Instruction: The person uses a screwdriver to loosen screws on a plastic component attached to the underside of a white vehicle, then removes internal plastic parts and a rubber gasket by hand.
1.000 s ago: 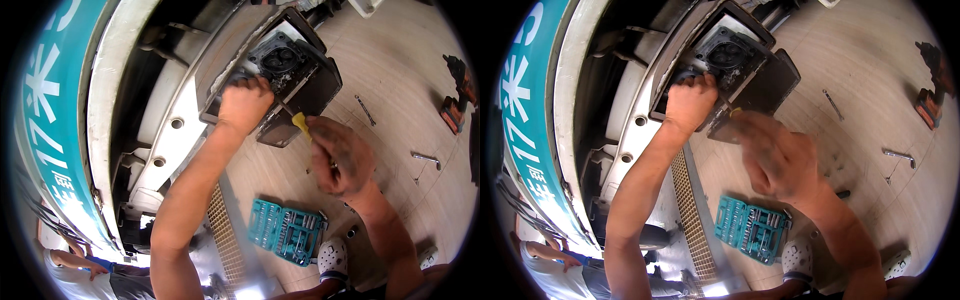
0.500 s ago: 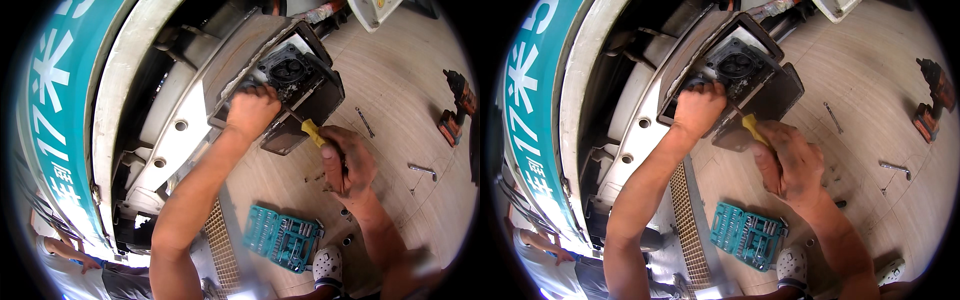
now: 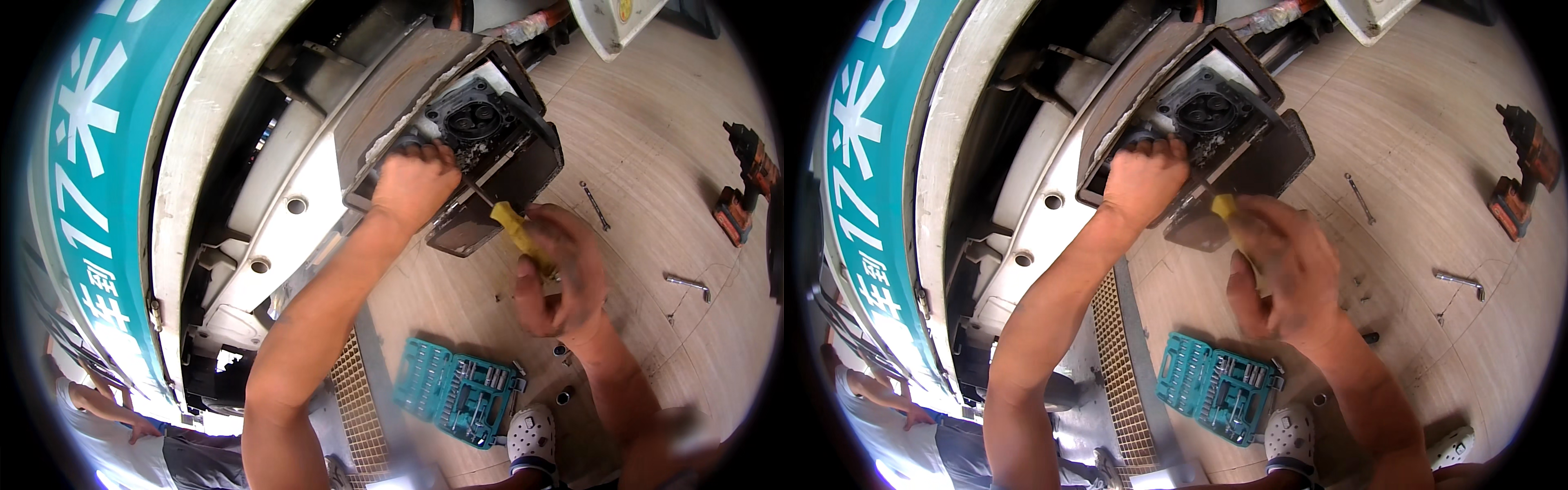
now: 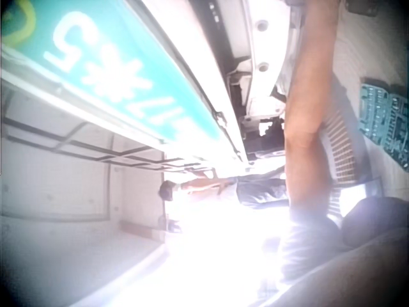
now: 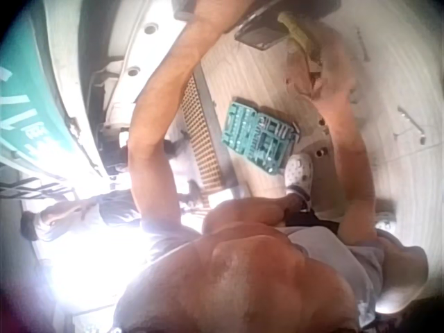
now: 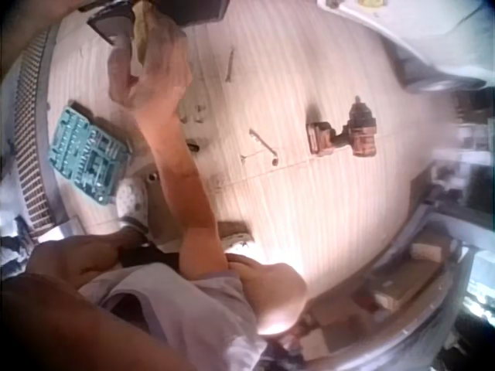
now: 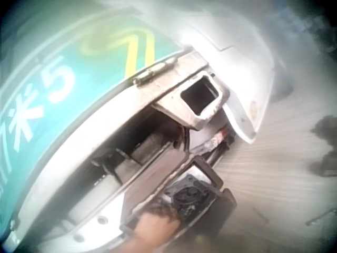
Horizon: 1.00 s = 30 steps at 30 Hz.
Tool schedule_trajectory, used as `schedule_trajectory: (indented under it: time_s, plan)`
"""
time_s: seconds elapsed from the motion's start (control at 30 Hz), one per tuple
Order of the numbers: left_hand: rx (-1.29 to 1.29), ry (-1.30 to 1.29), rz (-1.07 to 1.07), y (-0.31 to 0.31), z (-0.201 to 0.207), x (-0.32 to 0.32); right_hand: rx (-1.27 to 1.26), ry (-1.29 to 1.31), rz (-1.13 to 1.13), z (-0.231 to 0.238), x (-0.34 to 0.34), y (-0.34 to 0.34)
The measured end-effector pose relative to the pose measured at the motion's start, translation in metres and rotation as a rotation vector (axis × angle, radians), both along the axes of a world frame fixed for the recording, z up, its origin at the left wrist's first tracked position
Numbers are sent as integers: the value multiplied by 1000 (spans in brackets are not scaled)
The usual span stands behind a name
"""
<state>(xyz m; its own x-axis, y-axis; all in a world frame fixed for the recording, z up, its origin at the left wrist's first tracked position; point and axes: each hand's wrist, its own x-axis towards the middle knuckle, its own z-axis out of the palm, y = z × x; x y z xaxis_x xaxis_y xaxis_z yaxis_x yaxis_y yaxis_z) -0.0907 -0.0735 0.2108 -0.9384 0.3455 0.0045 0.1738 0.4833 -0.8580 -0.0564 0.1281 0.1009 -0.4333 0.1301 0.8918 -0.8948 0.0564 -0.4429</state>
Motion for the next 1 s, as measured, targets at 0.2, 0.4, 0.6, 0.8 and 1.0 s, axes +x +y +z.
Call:
schedule_trajectory:
  time_s: [0.2,0.4,0.6,0.8,1.0]
  plan:
    - [10,-43,24,3,-1,3,88,-111,86,-5,2,5]
    - [68,65,-157,-4,-5,-8,-1,-401,155,-8,2,7]
    - [92,13,-40,-2,6,-4,-99,40,-72,-3,-9,-9]
    - [72,-21,-21,-8,-1,-8,-60,-176,72,-7,-4,-8]
    - [135,-22,-61,-5,-3,-4,-123,-99,55,-9,-2,-5]
